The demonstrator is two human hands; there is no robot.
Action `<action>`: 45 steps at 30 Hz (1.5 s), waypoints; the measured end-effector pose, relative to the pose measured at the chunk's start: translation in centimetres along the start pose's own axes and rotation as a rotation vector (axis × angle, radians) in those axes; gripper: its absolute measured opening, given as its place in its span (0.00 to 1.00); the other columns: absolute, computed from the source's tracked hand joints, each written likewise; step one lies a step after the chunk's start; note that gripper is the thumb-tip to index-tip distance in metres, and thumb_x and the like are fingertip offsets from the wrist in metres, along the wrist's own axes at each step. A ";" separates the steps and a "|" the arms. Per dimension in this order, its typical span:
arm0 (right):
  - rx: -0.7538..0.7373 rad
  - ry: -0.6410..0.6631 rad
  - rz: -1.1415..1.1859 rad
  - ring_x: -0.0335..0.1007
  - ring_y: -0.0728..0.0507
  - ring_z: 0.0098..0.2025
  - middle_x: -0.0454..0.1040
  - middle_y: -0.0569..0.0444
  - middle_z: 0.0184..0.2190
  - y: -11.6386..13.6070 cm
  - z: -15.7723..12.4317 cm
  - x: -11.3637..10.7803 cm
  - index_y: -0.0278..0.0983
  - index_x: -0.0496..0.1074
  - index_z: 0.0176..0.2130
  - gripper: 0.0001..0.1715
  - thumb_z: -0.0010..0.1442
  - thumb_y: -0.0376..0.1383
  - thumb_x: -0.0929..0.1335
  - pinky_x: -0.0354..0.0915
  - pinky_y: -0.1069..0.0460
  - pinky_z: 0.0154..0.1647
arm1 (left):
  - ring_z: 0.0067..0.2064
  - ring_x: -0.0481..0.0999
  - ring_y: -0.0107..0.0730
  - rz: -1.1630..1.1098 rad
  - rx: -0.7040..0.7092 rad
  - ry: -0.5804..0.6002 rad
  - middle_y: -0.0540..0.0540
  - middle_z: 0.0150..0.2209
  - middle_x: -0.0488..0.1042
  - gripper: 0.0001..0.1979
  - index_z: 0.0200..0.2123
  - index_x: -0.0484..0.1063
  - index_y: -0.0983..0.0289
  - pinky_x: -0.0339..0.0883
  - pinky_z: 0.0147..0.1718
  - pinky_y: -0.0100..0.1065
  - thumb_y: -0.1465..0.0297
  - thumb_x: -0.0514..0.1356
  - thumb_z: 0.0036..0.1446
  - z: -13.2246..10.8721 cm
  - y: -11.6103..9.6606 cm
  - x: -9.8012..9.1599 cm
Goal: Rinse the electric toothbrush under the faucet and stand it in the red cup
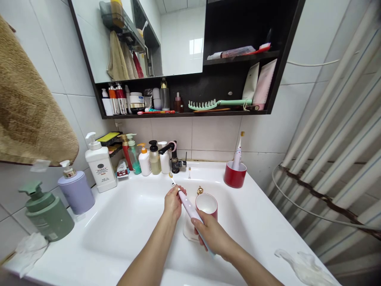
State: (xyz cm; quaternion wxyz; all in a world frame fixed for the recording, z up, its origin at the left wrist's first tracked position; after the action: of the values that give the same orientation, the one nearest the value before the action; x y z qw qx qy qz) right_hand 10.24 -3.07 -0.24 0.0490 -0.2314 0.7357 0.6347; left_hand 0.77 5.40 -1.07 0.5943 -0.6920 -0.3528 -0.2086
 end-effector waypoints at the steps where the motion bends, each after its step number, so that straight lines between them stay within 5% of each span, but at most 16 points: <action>1: -0.036 -0.041 -0.043 0.52 0.55 0.15 0.58 0.59 0.20 0.2 0.0 -0.2 0.35 0.58 0.31 0.10 0.51 0.38 0.54 0.51 0.59 0.14 | 0.18 0.66 0.22 0.002 -0.001 0.000 0.50 0.14 0.64 0.06 0.18 0.63 0.69 0.61 0.23 0.26 0.75 0.52 0.44 0.0 0.0 0.0; 12: -0.055 -0.076 -0.077 0.52 0.56 0.15 0.57 0.60 0.19 0.4 -0.2 -0.4 0.35 0.57 0.29 0.09 0.50 0.38 0.56 0.51 0.59 0.14 | 0.19 0.66 0.22 0.022 -0.009 -0.005 0.50 0.15 0.64 0.06 0.18 0.62 0.68 0.62 0.23 0.26 0.75 0.52 0.44 0.1 0.1 -0.2; 17: 0.062 0.081 0.173 0.53 0.56 0.14 0.58 0.59 0.21 -0.1 -0.3 0.3 0.36 0.55 0.32 0.12 0.51 0.40 0.53 0.51 0.60 0.11 | 0.19 0.65 0.21 0.037 -0.009 0.011 0.50 0.15 0.63 0.07 0.17 0.61 0.68 0.61 0.23 0.25 0.75 0.52 0.45 0.1 0.0 -0.2; 22: -0.007 -0.026 -0.023 0.53 0.56 0.14 0.59 0.59 0.19 -0.3 0.0 -0.1 0.36 0.57 0.31 0.11 0.50 0.39 0.54 0.50 0.60 0.09 | 0.19 0.66 0.21 0.048 -0.017 -0.003 0.50 0.16 0.63 0.07 0.18 0.62 0.68 0.61 0.23 0.25 0.75 0.51 0.45 0.0 0.2 -0.1; 32: -0.025 0.041 -0.037 0.54 0.56 0.14 0.58 0.59 0.20 0.0 -1.2 -0.4 0.36 0.57 0.29 0.10 0.51 0.39 0.54 0.50 0.61 0.10 | 0.18 0.65 0.19 0.107 0.032 -0.070 0.50 0.15 0.64 0.08 0.17 0.62 0.68 0.61 0.21 0.24 0.76 0.50 0.45 1.6 -2.1 -1.5; 37: -0.126 -0.056 0.028 0.53 0.56 0.15 0.57 0.60 0.20 0.9 -1.1 -0.9 0.35 0.57 0.30 0.12 0.51 0.41 0.54 0.52 0.60 0.12 | 0.15 0.62 0.21 0.536 -0.026 0.093 0.49 0.12 0.62 0.04 0.16 0.64 0.69 0.59 0.19 0.27 0.76 0.55 0.40 2.7 0.1 2.0; 45: -0.149 -0.152 0.088 0.54 0.54 0.17 0.57 0.58 0.21 1.5 -1.2 -2.4 0.36 0.57 0.39 0.19 0.50 0.43 0.55 0.54 0.60 0.13 | 0.15 0.62 0.25 0.761 0.076 0.028 0.46 0.08 0.56 0.11 0.11 0.58 0.65 0.55 0.19 0.27 0.81 0.57 0.34 8.2 3.6 7.1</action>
State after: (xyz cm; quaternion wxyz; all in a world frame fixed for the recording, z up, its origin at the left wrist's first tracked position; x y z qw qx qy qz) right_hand 12.06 -3.37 2.19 0.0595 -0.1531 0.6900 0.7050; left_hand 7.09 14.85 -0.18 0.6591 -0.7482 -0.0699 0.0307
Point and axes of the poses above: each hand's wrist, its own z-axis towards the middle knuckle, its own x-axis out of the palm, y = z × x, the point moved 5 cm from there along z, towards the middle knuckle
